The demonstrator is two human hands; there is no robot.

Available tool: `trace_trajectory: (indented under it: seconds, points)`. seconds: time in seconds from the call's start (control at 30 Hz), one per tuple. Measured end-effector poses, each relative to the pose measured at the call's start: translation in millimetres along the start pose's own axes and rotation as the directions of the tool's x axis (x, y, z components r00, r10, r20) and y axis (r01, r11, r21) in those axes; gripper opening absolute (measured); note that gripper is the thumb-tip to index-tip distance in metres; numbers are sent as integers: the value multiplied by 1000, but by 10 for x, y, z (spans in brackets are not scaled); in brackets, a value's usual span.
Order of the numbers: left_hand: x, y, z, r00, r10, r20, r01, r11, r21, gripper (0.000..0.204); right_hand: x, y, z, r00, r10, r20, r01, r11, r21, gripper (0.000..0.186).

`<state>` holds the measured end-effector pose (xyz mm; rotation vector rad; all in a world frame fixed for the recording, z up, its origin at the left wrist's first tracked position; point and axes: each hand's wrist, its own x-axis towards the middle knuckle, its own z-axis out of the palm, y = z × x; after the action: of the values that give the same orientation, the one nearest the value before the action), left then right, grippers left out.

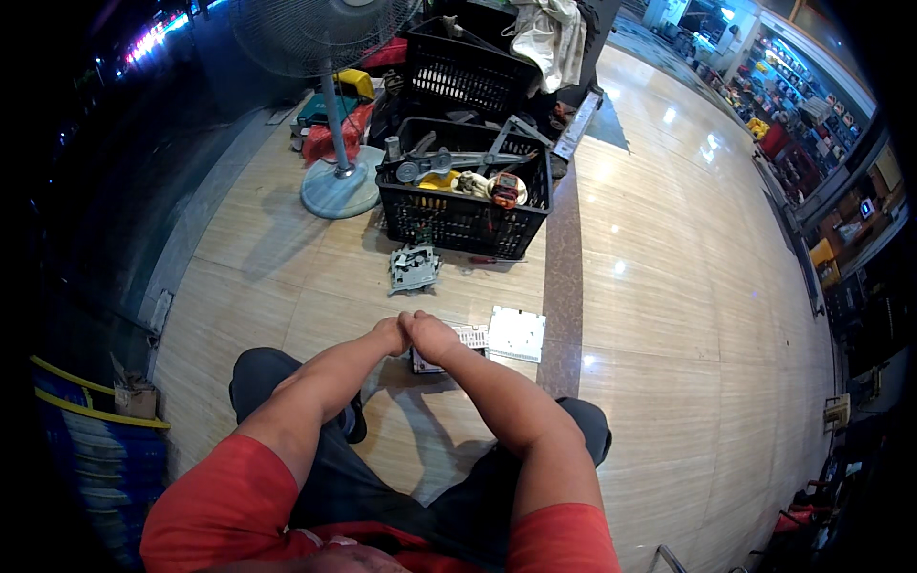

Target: The person disassembles a car stereo unit by hand while sitting on the floor, removing internal components and disconnecting wires.

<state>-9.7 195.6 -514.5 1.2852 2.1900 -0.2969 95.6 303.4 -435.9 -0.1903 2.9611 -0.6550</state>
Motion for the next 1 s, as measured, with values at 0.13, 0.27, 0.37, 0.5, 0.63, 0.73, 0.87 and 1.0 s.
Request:
trace_trajectory:
  seconds: [0.13,0.27,0.37,0.5,0.63,0.73,0.87,1.0]
  points:
    - [-87,132,-125,996,-86,-18,82,985,-150,30,-31,-3,-20,971,222,88,-216,974,-72,27]
    - [-47,41,-42,996,-91,-19,87,987,-137,29,26,-22,-19,977,177,115,-164,980,-110,27]
    - [-4,28,-18,998,-67,-9,66,995,-71,28,11,-22,-9,993,87,77,-77,990,-120,26]
    - [24,-10,19,999,-49,-6,48,997,-54,27,11,-8,9,999,48,19,-47,996,-80,26]
    - [-43,55,-35,998,-61,-36,56,992,-112,27,10,-52,-32,980,179,89,-171,981,-88,28]
    - [-96,102,-97,994,-100,-49,90,980,-177,26,12,0,-5,972,207,114,-195,975,-107,29]
    - [-114,88,-101,992,-95,-82,81,983,-166,27,9,54,20,997,27,76,-17,992,-127,30]
    - [-69,43,-46,996,-59,-70,52,993,-101,29,17,24,13,998,3,56,5,990,-139,28]
